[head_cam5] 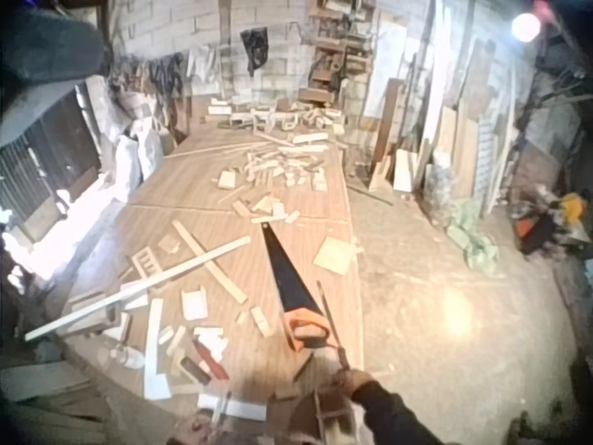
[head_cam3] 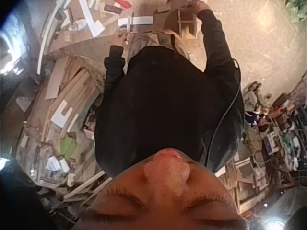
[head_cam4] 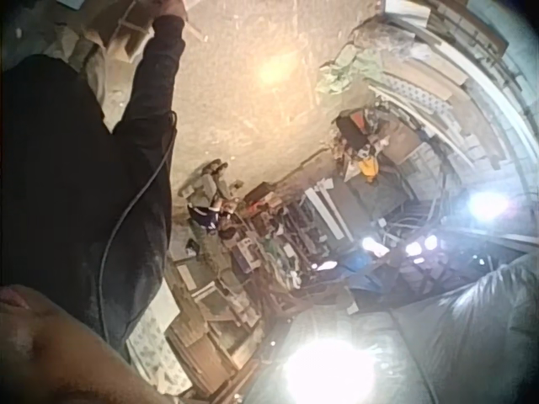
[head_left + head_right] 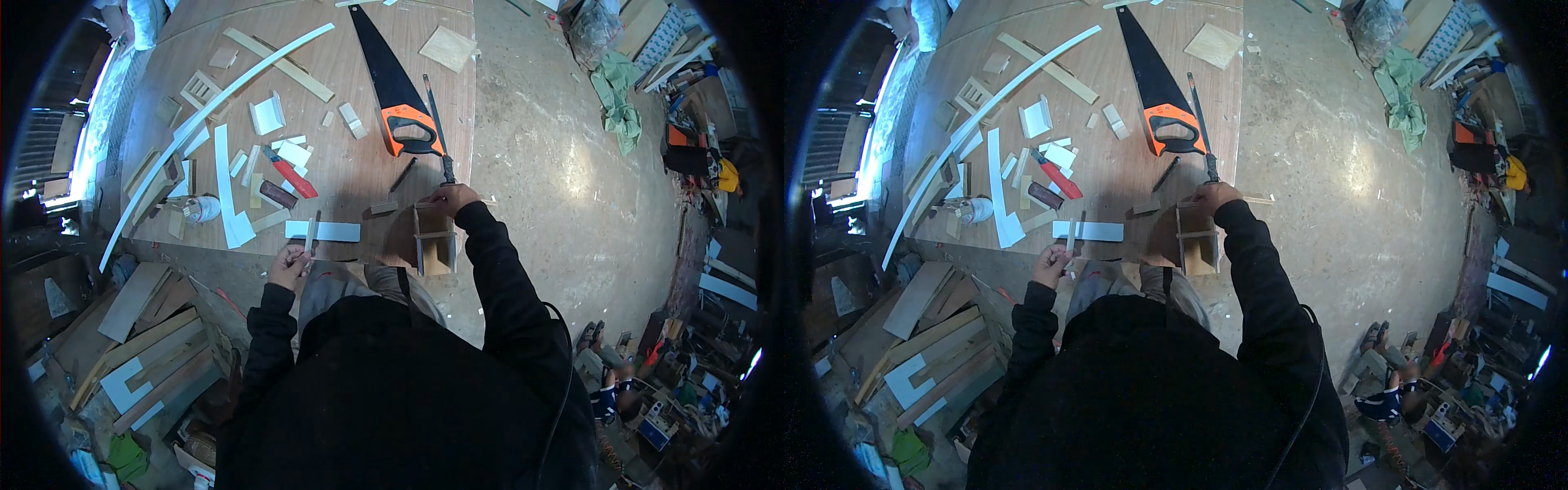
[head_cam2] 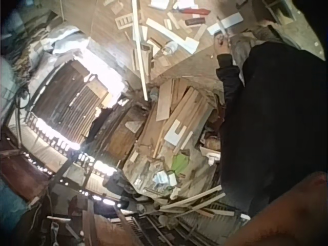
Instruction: The person sands small wooden pieces using a sanding block, joins the pieces together, and attaches them onto a small wooden box structure by hand.
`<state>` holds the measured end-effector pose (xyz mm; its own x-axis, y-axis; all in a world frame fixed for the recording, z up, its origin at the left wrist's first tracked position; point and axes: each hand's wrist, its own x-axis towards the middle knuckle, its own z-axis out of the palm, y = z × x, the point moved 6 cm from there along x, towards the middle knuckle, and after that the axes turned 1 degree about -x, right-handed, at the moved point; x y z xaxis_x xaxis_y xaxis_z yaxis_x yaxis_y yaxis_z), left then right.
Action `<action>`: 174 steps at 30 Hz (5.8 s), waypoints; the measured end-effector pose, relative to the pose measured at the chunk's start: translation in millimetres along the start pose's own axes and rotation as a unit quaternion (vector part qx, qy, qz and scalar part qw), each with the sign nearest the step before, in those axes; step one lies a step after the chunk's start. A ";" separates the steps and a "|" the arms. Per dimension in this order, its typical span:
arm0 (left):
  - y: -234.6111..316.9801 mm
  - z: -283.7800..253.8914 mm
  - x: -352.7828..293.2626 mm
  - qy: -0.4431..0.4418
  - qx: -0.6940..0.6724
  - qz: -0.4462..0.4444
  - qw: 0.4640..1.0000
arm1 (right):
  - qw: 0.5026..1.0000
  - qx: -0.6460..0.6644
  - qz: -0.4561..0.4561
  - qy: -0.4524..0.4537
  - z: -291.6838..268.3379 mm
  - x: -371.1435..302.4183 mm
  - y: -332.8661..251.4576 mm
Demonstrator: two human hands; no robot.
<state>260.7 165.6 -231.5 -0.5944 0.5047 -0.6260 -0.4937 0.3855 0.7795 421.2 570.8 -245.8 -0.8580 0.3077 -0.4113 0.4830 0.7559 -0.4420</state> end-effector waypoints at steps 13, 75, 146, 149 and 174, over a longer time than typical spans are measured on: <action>16.8 4.9 -9.9 0.024 0.005 0.031 0.999 | 0.999 -0.006 -0.042 -0.013 -1.7 0.0 -12.2; 99.1 -19.8 89.3 -0.139 0.397 0.300 0.856 | 0.790 0.548 0.092 0.259 -50.1 -45.0 -216.8; 214.8 -256.9 -115.7 -0.065 -0.274 0.280 0.918 | 0.687 0.719 0.060 -0.083 16.5 82.4 -471.6; 220.1 -247.7 -111.0 -0.066 -0.286 0.282 0.913 | 0.681 0.716 -0.069 -0.137 -20.3 53.8 -527.8; 228.7 -97.9 -147.4 0.054 -0.252 0.300 0.918 | 0.810 0.167 -0.470 0.309 -145.5 -84.6 -524.5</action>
<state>173.3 103.8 37.1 -0.9012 0.4202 -0.1064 -0.2723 -0.3577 0.8933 214.9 232.4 136.8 -0.7478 -0.0043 0.6639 -0.5022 0.6576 -0.5615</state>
